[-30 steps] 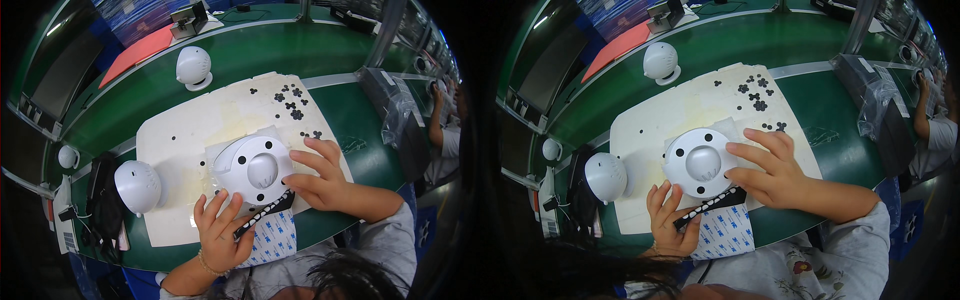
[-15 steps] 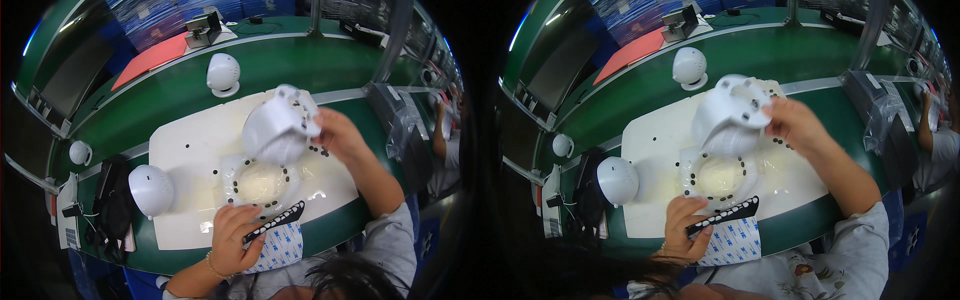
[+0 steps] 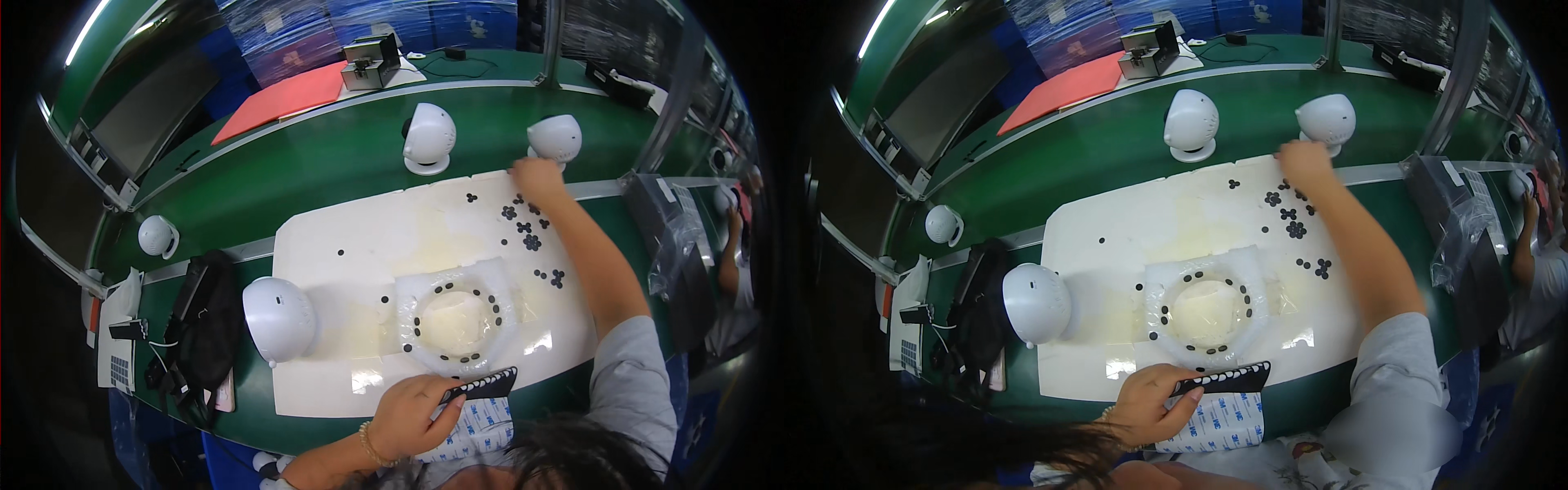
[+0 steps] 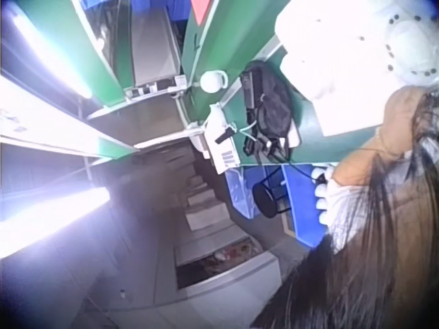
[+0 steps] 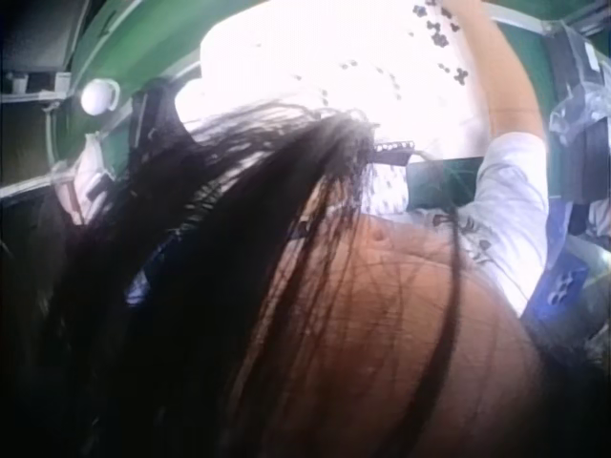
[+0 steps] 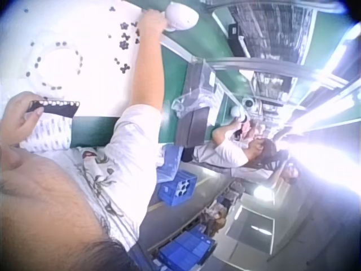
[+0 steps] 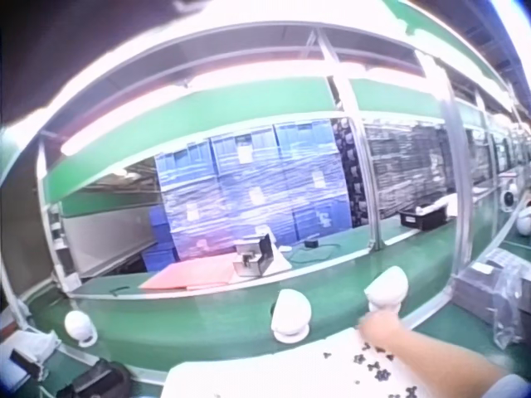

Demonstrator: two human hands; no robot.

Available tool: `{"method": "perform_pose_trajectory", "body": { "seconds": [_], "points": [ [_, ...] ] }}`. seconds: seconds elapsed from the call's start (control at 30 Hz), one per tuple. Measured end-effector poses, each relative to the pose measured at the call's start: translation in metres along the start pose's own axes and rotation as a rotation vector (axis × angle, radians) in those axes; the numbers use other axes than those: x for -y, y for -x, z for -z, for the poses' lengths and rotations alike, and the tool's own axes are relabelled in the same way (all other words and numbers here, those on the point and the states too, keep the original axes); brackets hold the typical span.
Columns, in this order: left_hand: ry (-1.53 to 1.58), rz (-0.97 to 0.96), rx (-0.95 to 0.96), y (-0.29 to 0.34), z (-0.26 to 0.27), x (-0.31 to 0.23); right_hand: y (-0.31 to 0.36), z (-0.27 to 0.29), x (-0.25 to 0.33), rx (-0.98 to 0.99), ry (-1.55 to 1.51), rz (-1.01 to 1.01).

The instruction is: The person assembles white dome-shaped electronic devices by applying small black circular components to the base of each unit. They retrieve the devices from a blue bin, place them on a white work mat, and apply the components one by one using their fingers. The person repeats this process for multiple units throughout the clip.

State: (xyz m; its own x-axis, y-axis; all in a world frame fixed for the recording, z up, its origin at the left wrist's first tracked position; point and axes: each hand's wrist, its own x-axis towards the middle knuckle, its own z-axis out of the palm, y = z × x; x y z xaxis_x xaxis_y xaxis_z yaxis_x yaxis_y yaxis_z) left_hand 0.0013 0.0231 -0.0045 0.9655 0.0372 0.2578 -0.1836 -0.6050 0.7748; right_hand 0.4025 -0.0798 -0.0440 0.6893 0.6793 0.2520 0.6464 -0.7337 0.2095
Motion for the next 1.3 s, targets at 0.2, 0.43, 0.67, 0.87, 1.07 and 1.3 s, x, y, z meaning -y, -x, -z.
{"method": "perform_pose_trajectory", "body": {
  "seconds": [0.2,0.43,0.67,0.87,1.07,1.3],
  "points": [
    [0.106,0.092,-0.039,0.001,0.004,0.002,-0.034,-0.005,0.115,-0.378,-0.409,0.300],
    [0.094,0.157,-0.046,0.000,0.009,-0.006,-0.045,0.023,0.104,-0.371,-0.637,0.000],
    [0.068,0.113,-0.099,0.004,0.006,0.000,0.049,0.119,0.083,-0.072,-1.715,-0.210],
    [0.095,0.082,-0.174,0.004,0.005,-0.010,0.138,0.140,0.097,0.272,-1.910,-0.085],
    [0.083,0.040,-0.177,0.005,0.003,-0.011,0.166,0.139,0.104,0.448,-1.887,-0.157],
    [0.042,0.018,-0.208,0.008,0.003,-0.013,0.196,0.161,0.111,-0.405,-0.954,0.541]
  ]
}}
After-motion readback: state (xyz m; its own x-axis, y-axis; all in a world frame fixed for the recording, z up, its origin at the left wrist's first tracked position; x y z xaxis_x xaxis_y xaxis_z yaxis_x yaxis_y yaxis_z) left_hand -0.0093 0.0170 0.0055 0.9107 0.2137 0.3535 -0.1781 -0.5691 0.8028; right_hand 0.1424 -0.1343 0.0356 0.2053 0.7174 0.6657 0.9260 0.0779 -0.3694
